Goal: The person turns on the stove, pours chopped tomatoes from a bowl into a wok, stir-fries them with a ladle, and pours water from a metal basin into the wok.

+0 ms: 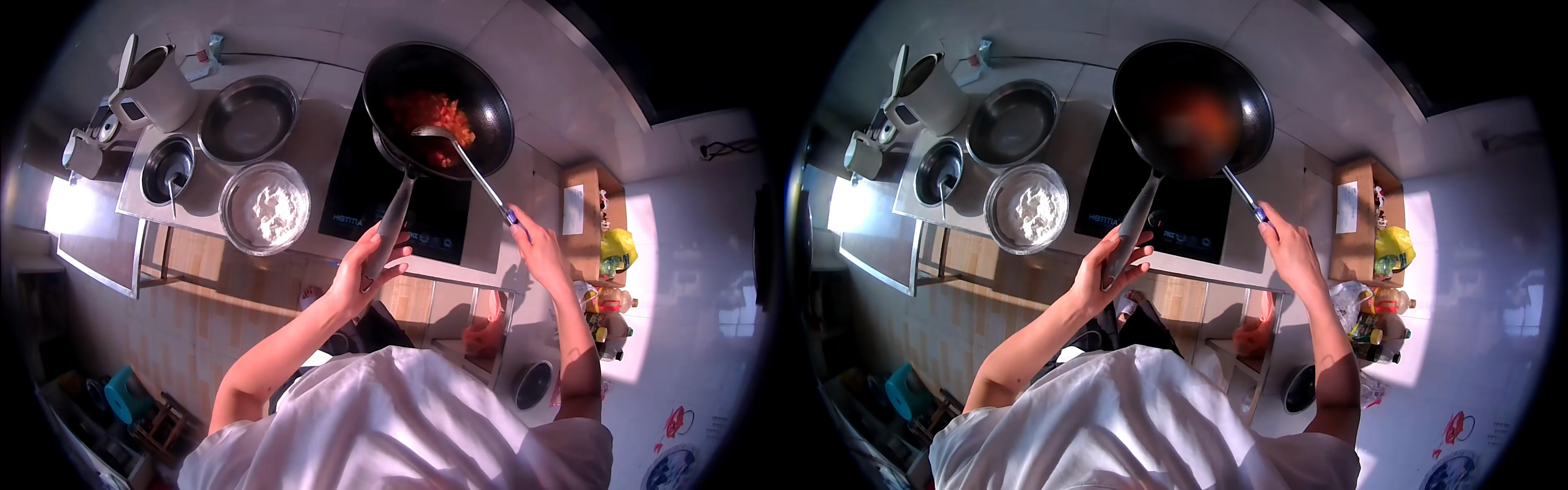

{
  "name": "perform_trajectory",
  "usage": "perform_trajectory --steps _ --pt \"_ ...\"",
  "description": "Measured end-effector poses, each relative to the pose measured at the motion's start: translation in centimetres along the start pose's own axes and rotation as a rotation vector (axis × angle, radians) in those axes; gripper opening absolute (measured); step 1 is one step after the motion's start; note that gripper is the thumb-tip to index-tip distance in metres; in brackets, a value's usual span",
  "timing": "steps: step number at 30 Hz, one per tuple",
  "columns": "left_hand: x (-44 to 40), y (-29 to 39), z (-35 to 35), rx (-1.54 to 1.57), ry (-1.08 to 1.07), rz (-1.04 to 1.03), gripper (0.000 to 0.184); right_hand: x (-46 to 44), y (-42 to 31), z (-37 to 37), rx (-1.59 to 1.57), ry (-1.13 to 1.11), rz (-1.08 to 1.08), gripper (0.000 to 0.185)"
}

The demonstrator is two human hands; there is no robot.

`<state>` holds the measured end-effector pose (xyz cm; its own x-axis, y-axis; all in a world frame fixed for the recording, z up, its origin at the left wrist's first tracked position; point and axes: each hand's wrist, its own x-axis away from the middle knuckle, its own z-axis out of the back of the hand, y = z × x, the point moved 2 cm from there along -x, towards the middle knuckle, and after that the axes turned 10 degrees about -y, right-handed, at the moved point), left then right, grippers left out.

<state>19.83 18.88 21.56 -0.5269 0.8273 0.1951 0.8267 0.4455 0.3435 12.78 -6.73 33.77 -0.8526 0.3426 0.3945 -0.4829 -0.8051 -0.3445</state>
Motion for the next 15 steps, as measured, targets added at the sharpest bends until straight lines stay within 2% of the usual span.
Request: perform_trajectory --steps 2,5,8,11,12,15 --pt "-0.2 -0.2 0.3 0.044 -0.039 0.010 0.045 -0.7 0.7 0.7 -0.032 0.006 -0.024 0.037" --pt "-0.4 0.0 0.4 0.126 -0.066 0.019 0.045 -4.5 3.9 1.8 -0.094 0.139 -0.010 0.038" --pt "-0.4 0.0 0.3 0.181 -0.063 -0.016 0.047 -7.5 3.3 1.5 -0.333 0.065 -0.179 0.038" --pt "-0.4 0.0 0.5 0.224 -0.063 -0.039 0.048 -8.1 1.4 -0.1 -0.551 -0.061 -0.110 0.039" --pt "-0.4 -0.1 0.4 0.222 -0.065 -0.036 0.048 -7.5 0.4 0.1 -0.473 -0.088 -0.119 0.039" --pt "-0.5 0.1 0.4 0.223 -0.063 -0.035 0.048 -3.3 -1.5 4.2 0.018 -0.032 0.007 0.037"
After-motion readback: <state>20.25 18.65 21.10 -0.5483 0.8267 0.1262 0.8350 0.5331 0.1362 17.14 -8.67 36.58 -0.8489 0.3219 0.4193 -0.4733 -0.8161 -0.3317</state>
